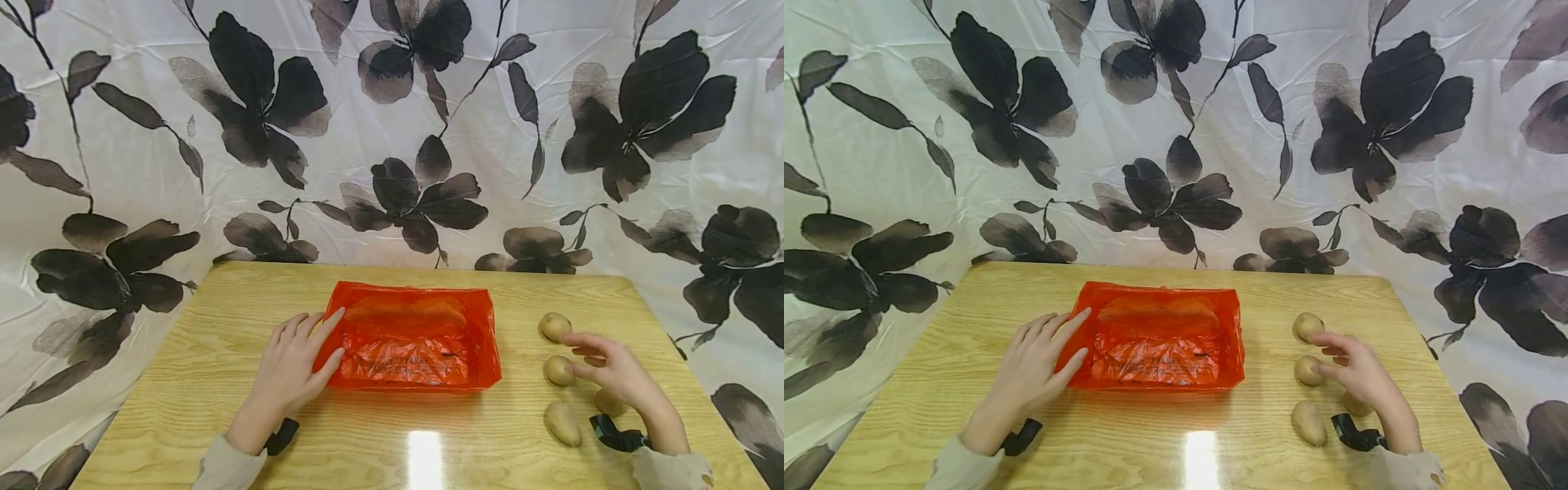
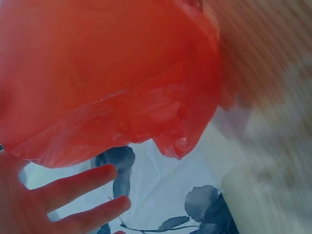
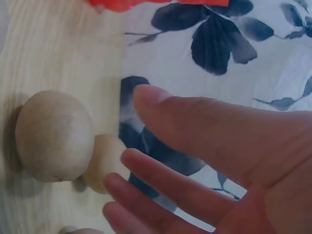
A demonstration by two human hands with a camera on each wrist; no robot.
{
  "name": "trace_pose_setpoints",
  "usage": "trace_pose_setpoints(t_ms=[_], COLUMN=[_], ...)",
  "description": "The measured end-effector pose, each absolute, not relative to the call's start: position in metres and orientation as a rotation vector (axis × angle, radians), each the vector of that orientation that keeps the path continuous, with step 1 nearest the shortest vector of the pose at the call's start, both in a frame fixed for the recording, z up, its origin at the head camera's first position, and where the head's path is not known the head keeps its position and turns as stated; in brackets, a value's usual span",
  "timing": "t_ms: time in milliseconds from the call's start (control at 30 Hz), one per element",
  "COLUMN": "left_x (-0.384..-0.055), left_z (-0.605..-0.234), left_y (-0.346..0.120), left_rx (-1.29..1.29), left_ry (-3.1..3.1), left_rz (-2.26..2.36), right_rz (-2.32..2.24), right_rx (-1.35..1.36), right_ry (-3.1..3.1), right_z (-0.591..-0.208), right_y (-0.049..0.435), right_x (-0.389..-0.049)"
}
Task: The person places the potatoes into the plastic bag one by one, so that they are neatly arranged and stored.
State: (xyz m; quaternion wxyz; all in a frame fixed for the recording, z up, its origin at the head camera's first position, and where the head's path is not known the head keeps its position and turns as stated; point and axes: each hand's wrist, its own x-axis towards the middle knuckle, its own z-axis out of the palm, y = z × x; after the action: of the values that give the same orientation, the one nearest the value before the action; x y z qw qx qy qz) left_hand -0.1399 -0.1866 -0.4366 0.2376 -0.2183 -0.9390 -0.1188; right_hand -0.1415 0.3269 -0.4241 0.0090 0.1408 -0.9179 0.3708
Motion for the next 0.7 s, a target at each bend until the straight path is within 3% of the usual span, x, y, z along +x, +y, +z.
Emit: trace_pose_setpoints(t_ms=[300, 700], left_x=[-0.143, -0.145], left_z=[-0.437, -0.438], left_y=[-0.183, -0.182], left_rx=[-0.613, -0.652], left_ry=[-2.585, -2.522], left_rz=[-0.29, -0.286], right_rz=[1.218, 1.186], right_rx=[0.598, 0.596], right_ry=[-2.864, -2.983], right_z=[-0.437, -0.445], right_y=[0.328, 0.328], right_x=[-0.147, -0.147])
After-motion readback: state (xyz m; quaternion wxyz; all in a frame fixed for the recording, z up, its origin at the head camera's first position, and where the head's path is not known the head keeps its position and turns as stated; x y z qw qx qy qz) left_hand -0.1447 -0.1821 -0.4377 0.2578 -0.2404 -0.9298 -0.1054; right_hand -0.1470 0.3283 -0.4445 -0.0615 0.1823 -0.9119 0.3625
